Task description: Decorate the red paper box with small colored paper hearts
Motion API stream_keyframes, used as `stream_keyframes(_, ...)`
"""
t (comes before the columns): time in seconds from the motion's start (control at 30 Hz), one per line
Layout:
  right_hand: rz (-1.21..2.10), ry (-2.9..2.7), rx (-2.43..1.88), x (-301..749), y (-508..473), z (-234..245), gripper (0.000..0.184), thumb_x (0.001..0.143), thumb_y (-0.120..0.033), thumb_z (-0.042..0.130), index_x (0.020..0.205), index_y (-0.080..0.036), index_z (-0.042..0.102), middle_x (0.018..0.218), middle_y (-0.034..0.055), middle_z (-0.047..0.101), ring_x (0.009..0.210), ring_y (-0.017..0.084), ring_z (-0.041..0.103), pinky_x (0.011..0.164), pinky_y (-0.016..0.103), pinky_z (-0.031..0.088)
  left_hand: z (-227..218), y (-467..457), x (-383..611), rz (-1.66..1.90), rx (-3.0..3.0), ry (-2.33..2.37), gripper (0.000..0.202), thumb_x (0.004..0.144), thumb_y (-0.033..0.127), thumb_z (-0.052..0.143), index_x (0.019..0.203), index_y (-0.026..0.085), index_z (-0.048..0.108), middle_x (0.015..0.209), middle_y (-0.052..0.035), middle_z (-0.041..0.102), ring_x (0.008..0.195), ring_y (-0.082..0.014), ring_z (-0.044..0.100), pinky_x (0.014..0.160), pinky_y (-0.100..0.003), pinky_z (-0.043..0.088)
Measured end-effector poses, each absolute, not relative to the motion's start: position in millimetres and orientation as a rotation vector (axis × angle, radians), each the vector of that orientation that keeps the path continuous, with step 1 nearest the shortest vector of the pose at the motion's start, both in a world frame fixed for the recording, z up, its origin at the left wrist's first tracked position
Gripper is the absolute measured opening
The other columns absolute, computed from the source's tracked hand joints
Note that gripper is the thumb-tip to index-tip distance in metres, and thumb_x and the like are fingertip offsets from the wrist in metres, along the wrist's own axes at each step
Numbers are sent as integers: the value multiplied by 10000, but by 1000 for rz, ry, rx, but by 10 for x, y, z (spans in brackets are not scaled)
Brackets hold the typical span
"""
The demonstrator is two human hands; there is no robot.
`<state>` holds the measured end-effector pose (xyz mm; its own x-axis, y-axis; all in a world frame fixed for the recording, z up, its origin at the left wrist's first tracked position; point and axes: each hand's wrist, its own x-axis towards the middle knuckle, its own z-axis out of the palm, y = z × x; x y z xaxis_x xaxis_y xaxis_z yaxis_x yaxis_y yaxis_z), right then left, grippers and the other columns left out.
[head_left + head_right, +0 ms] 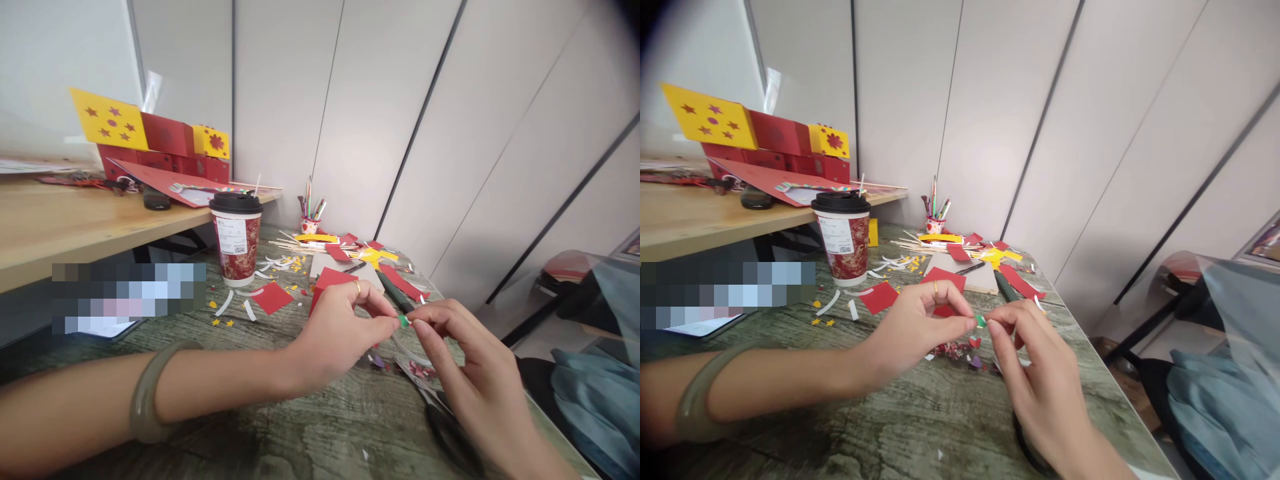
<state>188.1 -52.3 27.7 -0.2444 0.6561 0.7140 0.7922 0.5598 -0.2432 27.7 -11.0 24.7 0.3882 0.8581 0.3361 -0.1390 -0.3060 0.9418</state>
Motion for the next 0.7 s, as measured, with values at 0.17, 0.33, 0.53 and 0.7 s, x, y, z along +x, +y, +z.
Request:
stream_keyframes(0.17,-251,-2018,-1131,1865,-512,280,81,824,-168,479,769,-200,529,770,19,564,686,132,539,577,247,428,215,-111,280,1126,1583,640,49,676,182,583,676,147,549,611,37,521,531,-57,459,498,-182,368)
stream_keyframes(0.33,-357,-2043,-1100,1871,-494,257,66,808,-147,492,792,-194,536,759,24,556,669,128,534,561,242,430,199,-118,278,1120,1596,654,23,667,162,569,672,152,549,611,34,528,536,-63,464,495,-187,364)
stream_keyframes(0.53,-444,-2062,-1071,1879,-473,226,64,783,-122,521,787,-185,533,753,24,549,648,116,523,574,241,429,183,-139,274,1104,1615,668,15,667,162,557,681,158,552,621,30,550,548,-66,471,493,-182,363)
stream_keyframes(0.7,-424,-2056,-1038,1881,-467,205,89,770,-96,521,782,-183,537,748,28,553,653,121,528,569,247,435,177,-142,282,1089,1625,679,23,650,144,551,670,155,554,608,29,546,539,-69,475,479,-181,356)
